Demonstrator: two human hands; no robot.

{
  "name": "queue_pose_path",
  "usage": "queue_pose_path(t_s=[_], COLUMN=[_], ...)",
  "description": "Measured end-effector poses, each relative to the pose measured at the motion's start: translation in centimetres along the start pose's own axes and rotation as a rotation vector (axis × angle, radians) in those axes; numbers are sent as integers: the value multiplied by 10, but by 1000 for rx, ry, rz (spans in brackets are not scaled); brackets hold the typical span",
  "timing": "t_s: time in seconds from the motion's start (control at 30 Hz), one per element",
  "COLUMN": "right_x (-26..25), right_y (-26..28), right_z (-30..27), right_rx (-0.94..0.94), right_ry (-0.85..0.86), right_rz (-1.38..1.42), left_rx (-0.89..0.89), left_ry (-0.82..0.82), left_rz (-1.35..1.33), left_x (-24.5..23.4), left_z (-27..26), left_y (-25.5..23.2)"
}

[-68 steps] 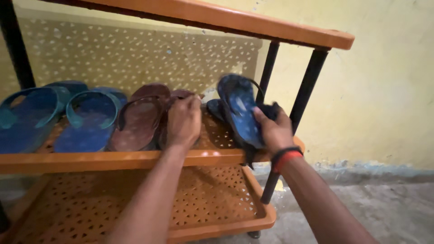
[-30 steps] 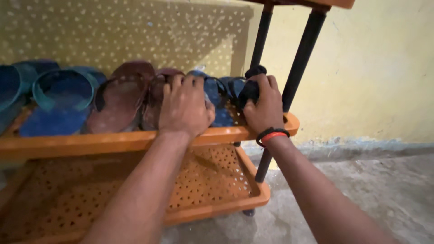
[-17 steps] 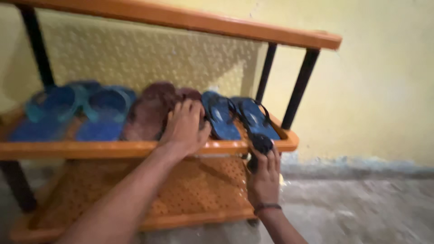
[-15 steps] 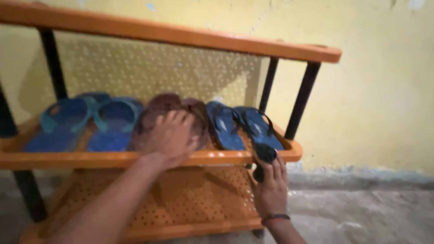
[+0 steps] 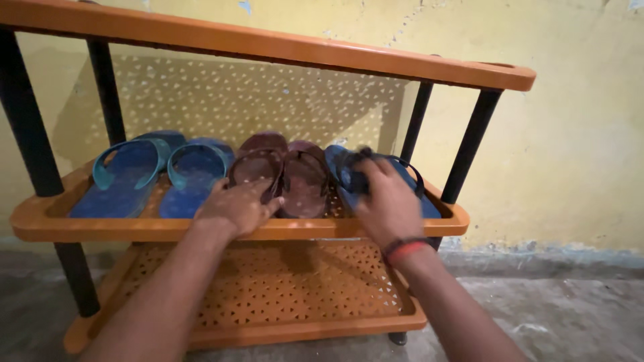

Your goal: The person wipes several pairs of sandals with a dark cloth. They handle each sandal individually, wiping the straps and soles, then place them back on a two-tiered orange plastic shoe rack.

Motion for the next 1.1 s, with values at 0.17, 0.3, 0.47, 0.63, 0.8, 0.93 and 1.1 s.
queue_pose_path(t_s=[0.17,0.3,0.47,0.63,0.8,0.93,1.1], right_x=[69,79,69,74,70,72,73], right_y=[-8,-22,-12,-16,-9,-13,-15], right_z=[11,0,7,-5,-1,-1,-3], right_rx=[-22,136,105,178,130,145,118], right_ry=[155,253,218,247,240,258,233], right_rz=[-2,-45,-69,-75,-97,-85,-86], left_rx=[-69,-182,-279,-237,-109,-160,-259], left_ry=[45,-82,-224,-146,-128,5,-205], left_rz=[-35,-30,-73,2,-104,-131,-185], left_x=[-8,-40,-47,-8,1,8,-5], left_z=[14,19,10,27,56,66,70], left_y=[-1,-4,-14,-15,-15,-14,-26])
Point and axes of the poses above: each hand's wrist, its own z-axis towards the middle knuckle, its own x-axis out of the palm, y = z × x, the point moved 8 cm from there along z, towards the middle knuckle, and after that the axes turned 12 degrees about z, right-handed, at the moved point
